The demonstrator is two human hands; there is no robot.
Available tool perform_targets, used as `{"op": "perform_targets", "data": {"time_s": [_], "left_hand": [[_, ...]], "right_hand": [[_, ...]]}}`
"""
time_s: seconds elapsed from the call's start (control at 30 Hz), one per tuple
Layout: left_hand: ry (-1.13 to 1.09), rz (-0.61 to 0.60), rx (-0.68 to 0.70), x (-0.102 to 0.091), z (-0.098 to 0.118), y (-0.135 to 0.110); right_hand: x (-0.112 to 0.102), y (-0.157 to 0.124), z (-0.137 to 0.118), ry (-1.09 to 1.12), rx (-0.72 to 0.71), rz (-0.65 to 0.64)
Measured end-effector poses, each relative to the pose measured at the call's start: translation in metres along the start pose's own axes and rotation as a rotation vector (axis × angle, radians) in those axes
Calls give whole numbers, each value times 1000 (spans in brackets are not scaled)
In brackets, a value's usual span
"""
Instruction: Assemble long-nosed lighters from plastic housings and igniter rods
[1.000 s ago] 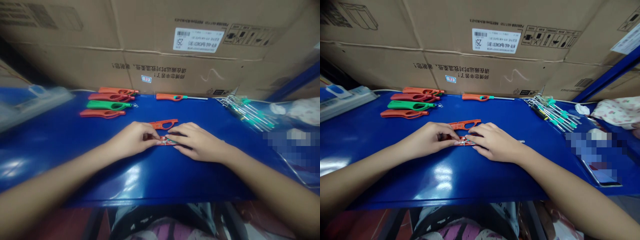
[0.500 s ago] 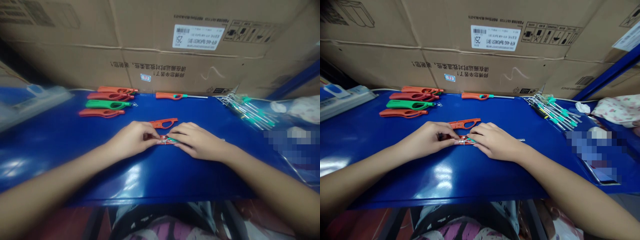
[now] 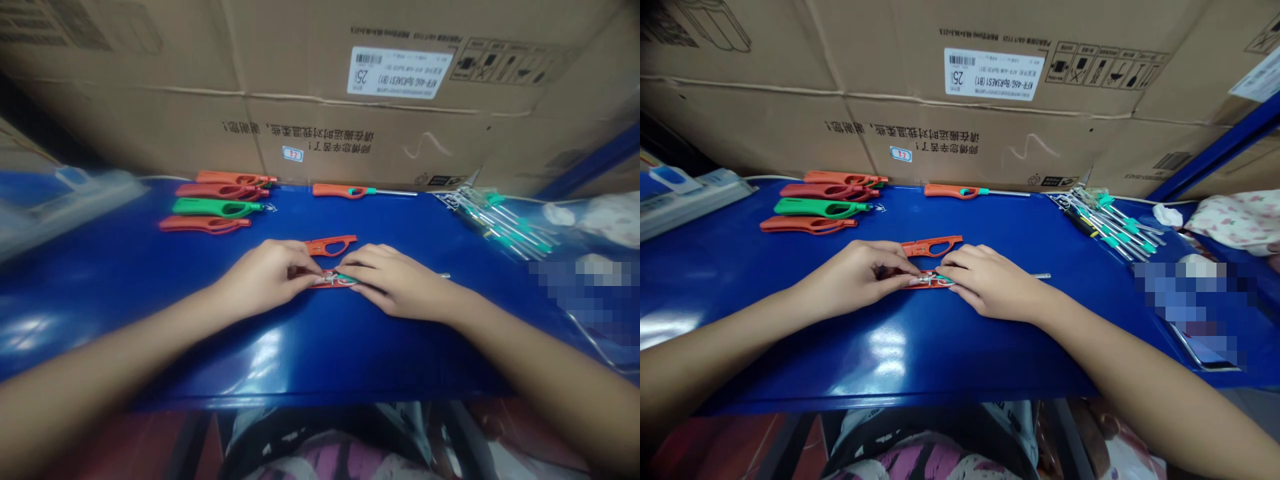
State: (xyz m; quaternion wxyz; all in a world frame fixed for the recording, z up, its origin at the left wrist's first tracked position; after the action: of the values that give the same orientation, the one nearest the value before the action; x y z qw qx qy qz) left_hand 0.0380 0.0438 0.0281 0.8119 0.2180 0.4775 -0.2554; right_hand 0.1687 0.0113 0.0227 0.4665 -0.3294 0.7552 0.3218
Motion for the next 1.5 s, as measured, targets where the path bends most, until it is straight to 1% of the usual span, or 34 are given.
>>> {"op": "perform_targets", "data": {"time_s": [0.23,0.47,0.7,0.8,1.07,1.27,1.37,1.5], "left_hand": [[-48,-32,3,8,-5,1],[-64,-14,16,7,-1,2],[-255,-61,-65,13,-8,1],[-288,-73,-82,12,-9,2],[-255,-111,-108,16,-10,0],[-68,-32,-70,8,-4,0],[-45,-24,-49,6,-2,0],[-76,-9,-45,5,-3,0]], "right_hand": [[2,1,1,-21,7,-8],[1,0,2,-4,9,6],[2,0,2,-1,3,7],[2,-1,2,-4,-4,16],[3,-1,1,-19,-13,15],[2,0,3,-7,-6,13],[2,1,3,-8,-8,14],[3,1,1,-9,-11,11]]}}
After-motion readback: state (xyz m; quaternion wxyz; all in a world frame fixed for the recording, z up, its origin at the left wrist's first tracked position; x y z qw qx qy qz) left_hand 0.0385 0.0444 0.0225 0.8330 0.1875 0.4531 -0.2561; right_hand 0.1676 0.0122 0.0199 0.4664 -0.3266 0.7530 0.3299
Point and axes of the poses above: each hand's wrist, its own y-axis towards the middle knuckle, its own x-axis out of the palm, z = x × y, the point moved 9 cm from there along y, towards the middle knuckle, and after that the axes turned 9 degrees about y, right-handed, at the moved point
